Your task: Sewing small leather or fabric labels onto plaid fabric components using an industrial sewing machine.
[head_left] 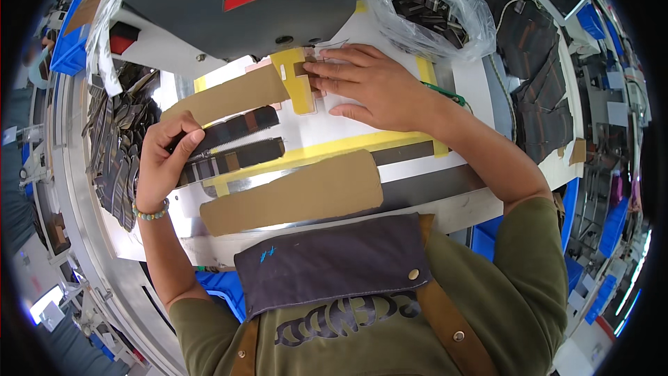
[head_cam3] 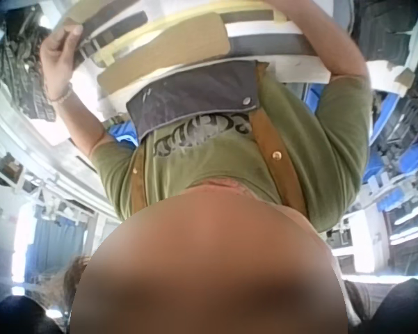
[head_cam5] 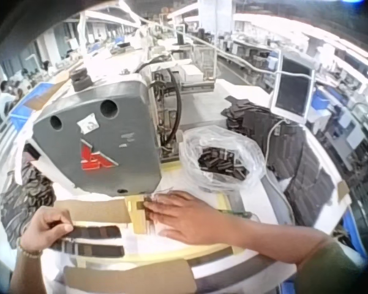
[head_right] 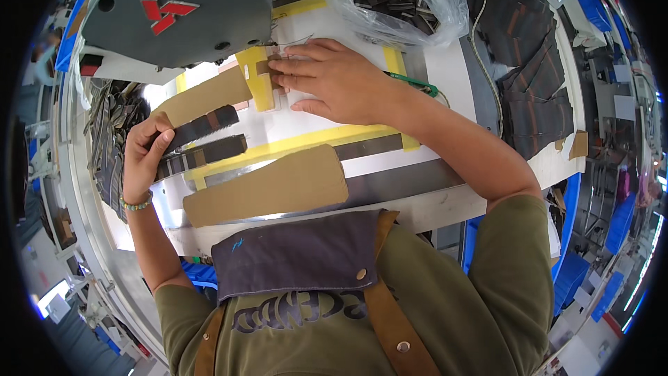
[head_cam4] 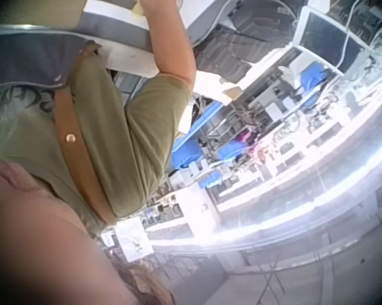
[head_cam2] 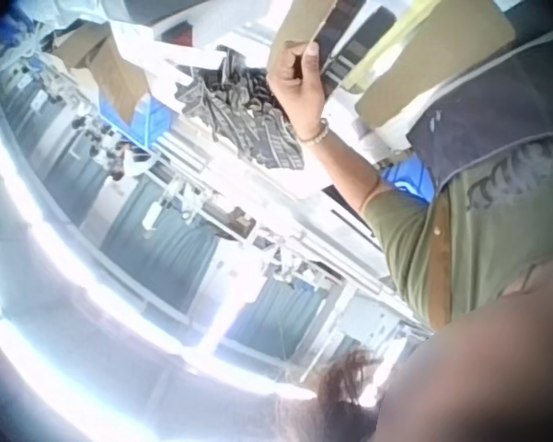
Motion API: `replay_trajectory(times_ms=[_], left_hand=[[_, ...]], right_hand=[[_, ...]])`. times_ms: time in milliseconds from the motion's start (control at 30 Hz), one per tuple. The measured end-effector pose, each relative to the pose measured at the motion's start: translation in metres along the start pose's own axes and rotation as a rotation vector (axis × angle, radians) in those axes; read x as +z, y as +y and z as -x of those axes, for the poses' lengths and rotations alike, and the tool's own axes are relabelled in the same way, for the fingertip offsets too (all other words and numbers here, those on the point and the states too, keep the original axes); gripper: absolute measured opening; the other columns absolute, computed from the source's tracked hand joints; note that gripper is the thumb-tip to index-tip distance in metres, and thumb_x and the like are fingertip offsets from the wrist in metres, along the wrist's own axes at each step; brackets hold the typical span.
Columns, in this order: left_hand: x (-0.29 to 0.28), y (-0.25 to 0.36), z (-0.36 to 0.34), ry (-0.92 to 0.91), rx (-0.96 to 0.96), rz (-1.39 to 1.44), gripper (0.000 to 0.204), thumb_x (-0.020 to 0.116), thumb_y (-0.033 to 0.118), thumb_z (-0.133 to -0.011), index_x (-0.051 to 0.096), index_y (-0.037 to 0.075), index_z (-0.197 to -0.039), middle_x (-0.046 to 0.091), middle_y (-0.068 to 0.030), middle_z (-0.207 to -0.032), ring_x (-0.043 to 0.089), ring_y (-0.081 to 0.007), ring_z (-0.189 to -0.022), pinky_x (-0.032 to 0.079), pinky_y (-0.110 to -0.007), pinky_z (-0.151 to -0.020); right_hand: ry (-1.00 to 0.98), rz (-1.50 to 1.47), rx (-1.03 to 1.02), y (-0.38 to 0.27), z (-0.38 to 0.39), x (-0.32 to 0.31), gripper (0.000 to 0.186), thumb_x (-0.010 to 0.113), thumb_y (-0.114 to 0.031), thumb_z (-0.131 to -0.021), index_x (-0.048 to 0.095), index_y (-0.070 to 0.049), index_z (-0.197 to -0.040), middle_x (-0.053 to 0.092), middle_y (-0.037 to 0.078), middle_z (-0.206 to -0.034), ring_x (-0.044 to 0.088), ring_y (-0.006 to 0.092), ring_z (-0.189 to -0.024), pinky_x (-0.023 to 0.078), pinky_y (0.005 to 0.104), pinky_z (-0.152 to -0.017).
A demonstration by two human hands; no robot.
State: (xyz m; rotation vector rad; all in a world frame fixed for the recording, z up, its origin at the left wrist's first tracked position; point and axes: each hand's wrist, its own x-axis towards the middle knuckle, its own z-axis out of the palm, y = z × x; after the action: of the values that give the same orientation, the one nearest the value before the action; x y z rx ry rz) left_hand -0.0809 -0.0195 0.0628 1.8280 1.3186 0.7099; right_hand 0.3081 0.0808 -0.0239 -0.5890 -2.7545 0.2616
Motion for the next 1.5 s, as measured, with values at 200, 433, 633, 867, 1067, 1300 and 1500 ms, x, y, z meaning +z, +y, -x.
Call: replay_trajectory(times_ms=[200,433,633,867,1067,1300,1500], left_hand=[[-0.019,-0.026,-0.029,0.041,-0.177,0.054,0.023,0.068,0.015,-0.111,0.065,-0.003,-0.098,0.062,0.0035,-0.090,0.052,-0.0044,-0.086,0.044,-0.023,-0.081],[0.018,-0.035,-0.077,0.084,-0.252,0.120,0.019,0.076,0.014,-0.107,0.073,-0.005,-0.109,0.072,0.0031,-0.099,0.062,-0.0068,-0.093,0.052,-0.026,-0.088],[0.044,-0.039,-0.088,0.107,-0.139,-0.302,0.036,0.076,0.031,-0.107,0.078,-0.002,-0.121,0.081,-0.0077,-0.097,0.066,-0.0090,-0.084,0.055,-0.028,-0.083],[0.069,-0.028,-0.069,0.223,0.201,-0.769,0.039,0.079,0.017,-0.099,0.073,0.001,-0.133,0.077,-0.0154,-0.115,0.073,-0.0388,-0.102,0.054,-0.047,-0.090],[0.104,0.002,-0.037,0.055,0.195,-0.731,0.061,0.074,0.014,-0.096,0.061,0.001,-0.153,0.054,-0.0173,-0.166,0.044,-0.0430,-0.156,0.038,-0.052,-0.126],[0.095,-0.009,-0.034,0.004,0.181,-0.560,0.072,0.079,0.018,-0.094,0.055,0.002,-0.159,0.046,-0.0160,-0.172,0.036,-0.0419,-0.162,0.032,-0.053,-0.131],[0.091,-0.006,-0.037,-0.032,0.161,-0.597,0.073,0.080,0.023,-0.092,0.057,0.005,-0.159,0.042,-0.0172,-0.175,0.037,-0.0424,-0.161,0.032,-0.054,-0.131]], right_hand=[[0.029,-0.013,-0.001,-0.001,0.000,-0.003,0.050,0.061,-0.043,-0.110,0.069,-0.012,-0.149,0.058,0.006,-0.163,0.045,0.0296,-0.156,0.032,0.0485,-0.131],[0.152,-0.097,0.055,0.004,0.004,-0.001,0.043,0.070,-0.031,-0.105,0.072,-0.006,-0.140,0.066,0.008,-0.152,0.056,0.0266,-0.145,0.046,0.0443,-0.121],[0.201,-0.159,0.079,0.008,0.004,-0.005,0.043,0.075,-0.023,-0.100,0.072,-0.004,-0.138,0.067,0.008,-0.150,0.062,0.0261,-0.135,0.054,0.0426,-0.113],[0.126,-0.064,-0.028,0.004,0.004,-0.005,0.042,0.073,-0.031,-0.102,0.074,-0.011,-0.139,0.060,0.009,-0.160,0.052,0.0316,-0.149,0.044,0.0479,-0.122],[0.085,-0.067,0.011,0.003,0.003,-0.008,0.042,0.072,-0.035,-0.103,0.074,-0.014,-0.140,0.053,0.010,-0.166,0.045,0.0318,-0.155,0.040,0.0494,-0.126],[0.066,-0.104,0.010,0.002,0.002,-0.011,0.042,0.073,-0.034,-0.103,0.074,-0.014,-0.140,0.052,0.010,-0.167,0.044,0.0323,-0.156,0.039,0.0492,-0.127],[0.066,-0.113,0.014,0.003,0.003,-0.009,0.043,0.072,-0.034,-0.104,0.074,-0.014,-0.141,0.052,0.010,-0.167,0.044,0.0323,-0.156,0.039,0.0491,-0.127]])
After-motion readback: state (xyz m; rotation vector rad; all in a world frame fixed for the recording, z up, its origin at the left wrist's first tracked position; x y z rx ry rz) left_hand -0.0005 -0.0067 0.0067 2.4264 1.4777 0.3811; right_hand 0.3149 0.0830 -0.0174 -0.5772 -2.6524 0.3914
